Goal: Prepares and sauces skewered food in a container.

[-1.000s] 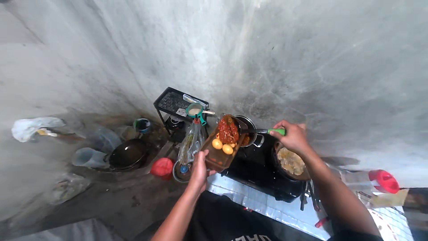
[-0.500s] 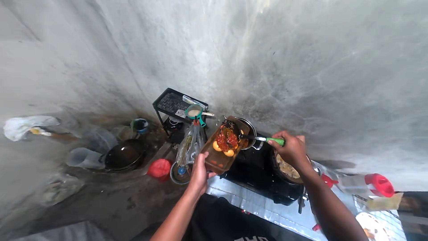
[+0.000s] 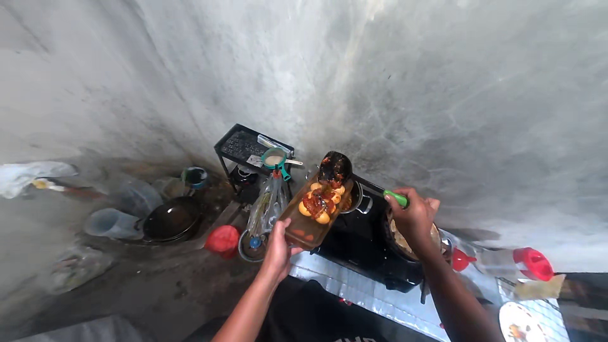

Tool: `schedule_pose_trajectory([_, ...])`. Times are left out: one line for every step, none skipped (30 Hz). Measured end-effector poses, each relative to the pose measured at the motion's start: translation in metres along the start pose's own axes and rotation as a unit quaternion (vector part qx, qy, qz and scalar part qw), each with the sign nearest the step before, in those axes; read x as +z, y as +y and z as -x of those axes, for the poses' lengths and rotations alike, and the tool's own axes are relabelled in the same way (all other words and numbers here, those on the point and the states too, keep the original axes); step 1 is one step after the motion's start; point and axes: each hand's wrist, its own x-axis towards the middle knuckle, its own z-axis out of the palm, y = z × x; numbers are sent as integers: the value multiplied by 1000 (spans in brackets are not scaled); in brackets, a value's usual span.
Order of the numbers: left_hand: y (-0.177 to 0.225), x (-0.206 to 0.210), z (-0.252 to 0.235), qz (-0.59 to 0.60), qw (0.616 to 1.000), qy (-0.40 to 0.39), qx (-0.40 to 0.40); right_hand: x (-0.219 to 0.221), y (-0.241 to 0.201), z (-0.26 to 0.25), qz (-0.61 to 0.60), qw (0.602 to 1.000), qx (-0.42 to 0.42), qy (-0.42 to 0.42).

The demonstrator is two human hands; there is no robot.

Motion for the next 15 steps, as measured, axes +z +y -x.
schedule_pose_trajectory([1,0,1,2,1000,2,1,1,0,1,6,1000,-5,14])
schedule_pose_trajectory([1,0,2,6,1000,2,1,2,-1,2,12,999,-11,31])
schedule_pose_trajectory([1,0,3,9,1000,3,1,4,0,3,17,998,-16,49])
schedule_pose_trajectory([1,-1,3,11,1000,3,1,6,1,5,21,997,-21,69])
schedule_pose_trajectory([1,-1,3,12,1000,5,1,8,2,6,24,996,-26,85])
schedule_pose_trajectory([1,-1,3,12,1000,6,2,9,3,7,22,995,-32,94])
schedule_pose_trajectory([0,-2,4,12,1000,5,1,10,3,8,18,995,-36,95])
schedule_pose_trajectory([0,-3,4,12,1000,3,0,12,3,10,14,994,-38,97])
schedule_pose_trajectory([0,-3,3,11,1000,0,-1,14,3,13,11,994,-40,104])
schedule_pose_trajectory([0,-3,4,9,1000,-2,-2,17,3,15,10,992,-43,115])
schedule_pose_trajectory([1,-3,4,7,1000,0,-3,19,3,17,12,991,-46,122])
schedule_pose_trajectory([2,-2,5,5,1000,2,-4,21,3,19,14,991,-49,125])
schedule_pose_trajectory([2,-1,6,3,1000,4,-5,23,3,21,18,990,-50,130])
schedule_pose_trajectory([3,-1,7,3,1000,4,-5,25,5,23,19,989,-49,135])
schedule_pose_trajectory([3,-1,7,2,1000,4,-4,27,6,25,16,989,-48,140])
